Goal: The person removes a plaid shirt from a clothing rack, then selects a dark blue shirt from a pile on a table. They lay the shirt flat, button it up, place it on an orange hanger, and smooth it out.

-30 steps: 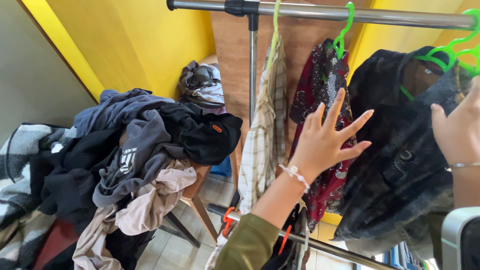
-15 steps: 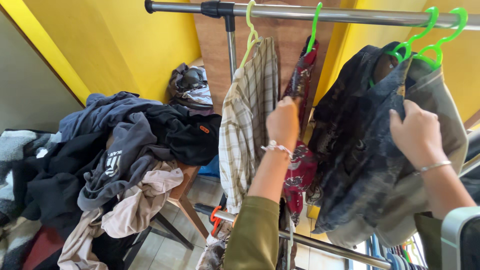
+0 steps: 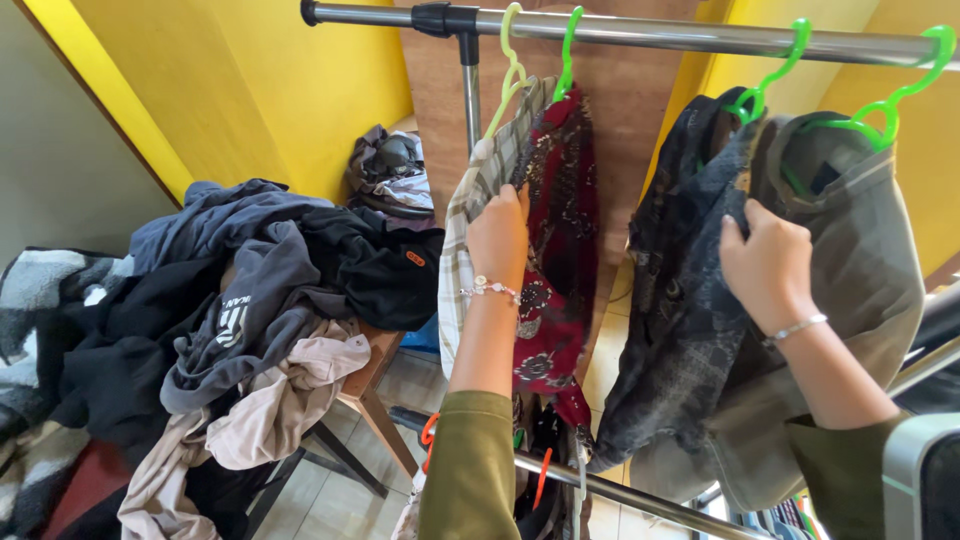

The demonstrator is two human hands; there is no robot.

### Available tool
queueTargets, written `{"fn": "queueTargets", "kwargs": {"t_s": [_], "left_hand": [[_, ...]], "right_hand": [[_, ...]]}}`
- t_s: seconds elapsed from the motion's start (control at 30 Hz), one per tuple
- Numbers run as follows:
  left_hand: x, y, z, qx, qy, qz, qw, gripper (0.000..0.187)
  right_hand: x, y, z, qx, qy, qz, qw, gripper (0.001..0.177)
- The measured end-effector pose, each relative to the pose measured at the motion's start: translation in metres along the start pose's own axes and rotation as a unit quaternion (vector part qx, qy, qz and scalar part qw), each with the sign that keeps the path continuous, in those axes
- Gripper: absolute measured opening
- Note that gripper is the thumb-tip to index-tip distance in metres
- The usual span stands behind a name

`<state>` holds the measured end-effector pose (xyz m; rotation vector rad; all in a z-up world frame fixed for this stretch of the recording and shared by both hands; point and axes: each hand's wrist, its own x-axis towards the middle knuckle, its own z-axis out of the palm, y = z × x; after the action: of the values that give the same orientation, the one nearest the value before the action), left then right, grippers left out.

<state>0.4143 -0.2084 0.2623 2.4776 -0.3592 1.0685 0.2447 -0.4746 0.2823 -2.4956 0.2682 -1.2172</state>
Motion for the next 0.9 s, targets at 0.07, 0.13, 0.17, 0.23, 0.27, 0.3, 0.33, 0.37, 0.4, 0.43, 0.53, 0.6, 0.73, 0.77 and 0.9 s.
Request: {"fn": "queueTargets", "kwargs": {"t_s": [0.07, 0.13, 0.17, 0.23, 0.27, 0.3, 0.33, 0.37, 0.4, 0.43, 0.53, 0.6, 0.73, 0.77, 0.9], "left_hand": [[0.000, -0.001, 0.000, -0.013, -0.009, 0.006, 1.000, 0.036], [-0.002, 0.000, 0.003, -0.020, -0.005, 0.014, 1.000, 0.036], [-0.002, -0.001, 0.004, -0.023, -0.003, 0.019, 1.000, 0.036], [-0.005, -0.003, 0.007, -0.034, 0.007, 0.025, 0.999, 0.033], [-0.006, -0.004, 0.009, -0.039, 0.012, 0.029, 0.999, 0.031], [-0.006, -0.005, 0.010, -0.031, 0.008, 0.030, 0.999, 0.031], [-0.006, -0.006, 0.012, -0.023, 0.004, 0.031, 0.999, 0.030], [-0.006, -0.007, 0.013, -0.015, 0.000, 0.032, 0.999, 0.029], [-0.007, -0.007, 0.015, -0.004, 0.000, 0.033, 0.999, 0.029], [-0.007, -0.006, 0.016, 0.006, 0.000, 0.034, 0.999, 0.029], [-0.007, -0.005, 0.020, 0.016, -0.002, 0.036, 0.999, 0.028], [-0.008, -0.005, 0.021, 0.019, -0.001, 0.038, 0.999, 0.027], [-0.008, -0.007, 0.018, 0.044, 0.004, 0.052, 0.998, 0.026], [-0.007, -0.008, 0.016, 0.055, 0.006, 0.056, 0.997, 0.025], [-0.008, -0.015, 0.008, 0.080, 0.019, 0.074, 0.994, 0.021]], "right_hand": [[0.005, -0.019, 0.008, 0.004, -0.006, -0.001, 1.000, 0.022], [0.009, -0.037, 0.017, 0.014, -0.030, 0.016, 0.999, 0.023], [0.011, -0.045, 0.022, 0.018, -0.042, 0.024, 0.999, 0.023], [0.016, -0.061, 0.035, 0.011, -0.055, 0.025, 0.998, 0.024], [0.018, -0.067, 0.041, 0.007, -0.060, 0.026, 0.998, 0.025], [0.018, -0.073, 0.047, 0.009, -0.060, 0.024, 0.998, 0.025], [0.019, -0.078, 0.053, 0.010, -0.061, 0.021, 0.998, 0.025], [0.019, -0.083, 0.057, 0.012, -0.061, 0.019, 0.998, 0.025], [0.019, -0.085, 0.060, 0.018, -0.058, 0.017, 0.998, 0.025], [0.019, -0.088, 0.063, 0.024, -0.054, 0.015, 0.998, 0.025], [0.019, -0.091, 0.063, 0.042, -0.063, 0.023, 0.997, 0.027], [0.019, -0.094, 0.060, 0.064, -0.070, 0.023, 0.995, 0.030], [0.021, -0.094, 0.034, 0.104, -0.121, 0.050, 0.986, 0.043], [0.022, -0.093, 0.025, 0.111, -0.146, 0.069, 0.981, 0.048], [0.012, -0.045, -0.042, -0.211, 0.139, -0.127, 0.959, 0.026]]}}
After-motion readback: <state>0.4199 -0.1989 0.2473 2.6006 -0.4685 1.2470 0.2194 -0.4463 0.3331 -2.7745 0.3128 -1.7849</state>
